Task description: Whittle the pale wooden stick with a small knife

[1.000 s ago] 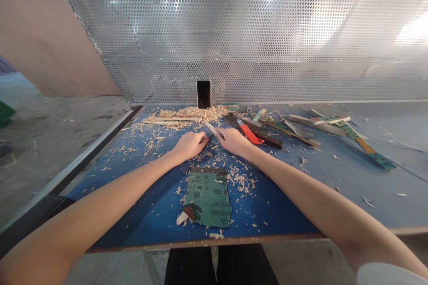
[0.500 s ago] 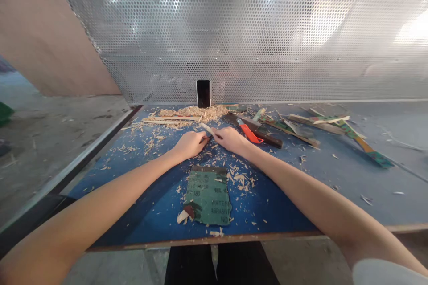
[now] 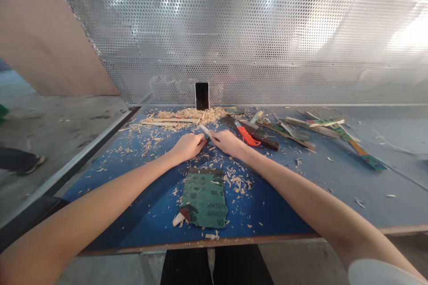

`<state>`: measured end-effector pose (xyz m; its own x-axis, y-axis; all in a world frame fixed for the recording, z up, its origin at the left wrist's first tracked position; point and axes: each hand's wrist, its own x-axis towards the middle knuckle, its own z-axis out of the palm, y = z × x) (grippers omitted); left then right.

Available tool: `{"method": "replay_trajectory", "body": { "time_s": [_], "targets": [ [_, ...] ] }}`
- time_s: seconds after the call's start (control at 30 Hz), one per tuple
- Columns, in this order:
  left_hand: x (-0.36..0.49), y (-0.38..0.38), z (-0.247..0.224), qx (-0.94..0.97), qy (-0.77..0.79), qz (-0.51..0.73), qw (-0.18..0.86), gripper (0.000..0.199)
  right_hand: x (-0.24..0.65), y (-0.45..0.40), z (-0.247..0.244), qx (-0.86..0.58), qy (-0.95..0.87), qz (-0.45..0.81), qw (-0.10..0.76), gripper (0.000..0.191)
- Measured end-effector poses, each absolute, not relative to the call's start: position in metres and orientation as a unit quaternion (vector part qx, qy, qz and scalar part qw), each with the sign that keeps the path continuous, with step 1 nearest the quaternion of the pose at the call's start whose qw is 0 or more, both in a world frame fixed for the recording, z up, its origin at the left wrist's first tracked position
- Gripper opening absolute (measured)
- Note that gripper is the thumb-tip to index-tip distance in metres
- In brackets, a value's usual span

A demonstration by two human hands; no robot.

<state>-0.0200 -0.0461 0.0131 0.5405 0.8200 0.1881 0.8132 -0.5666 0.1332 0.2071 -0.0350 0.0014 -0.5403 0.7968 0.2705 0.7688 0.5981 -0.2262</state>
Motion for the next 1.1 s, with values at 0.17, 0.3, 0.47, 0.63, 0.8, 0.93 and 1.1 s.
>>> {"method": "replay_trajectory", "body": {
  "time_s": [0.17,0.3,0.47,0.63,0.8,0.93,1.1],
  "targets": [
    [-0.02,-0.044,0.011,0.876,0.468,0.113,0.011,0.034,0.208,-0.031,0.001,-0.441,-0.884,0.041,0.148,0.046],
    [-0.02,-0.045,0.011,0.877,0.468,0.106,0.0,0.033,0.212,-0.028,0.001,-0.453,-0.881,0.019,0.135,0.048],
    [-0.019,-0.046,0.013,0.878,0.467,0.103,0.008,0.032,0.208,-0.032,0.003,-0.448,-0.888,0.008,0.103,0.045],
    [-0.019,-0.045,0.013,0.88,0.462,0.106,-0.005,0.035,0.2,-0.04,0.003,-0.425,-0.898,0.006,0.114,0.047],
    [-0.02,-0.046,0.012,0.879,0.465,0.109,0.003,0.037,0.207,-0.033,0.005,-0.434,-0.894,0.021,0.111,0.049],
    [-0.02,-0.046,0.013,0.878,0.466,0.108,0.005,0.038,0.207,-0.032,0.006,-0.447,-0.888,0.024,0.105,0.051],
    [-0.02,-0.044,0.009,0.878,0.463,0.123,0.014,0.037,0.202,-0.041,0.01,-0.457,-0.883,-0.013,0.104,0.053]
  ]
}}
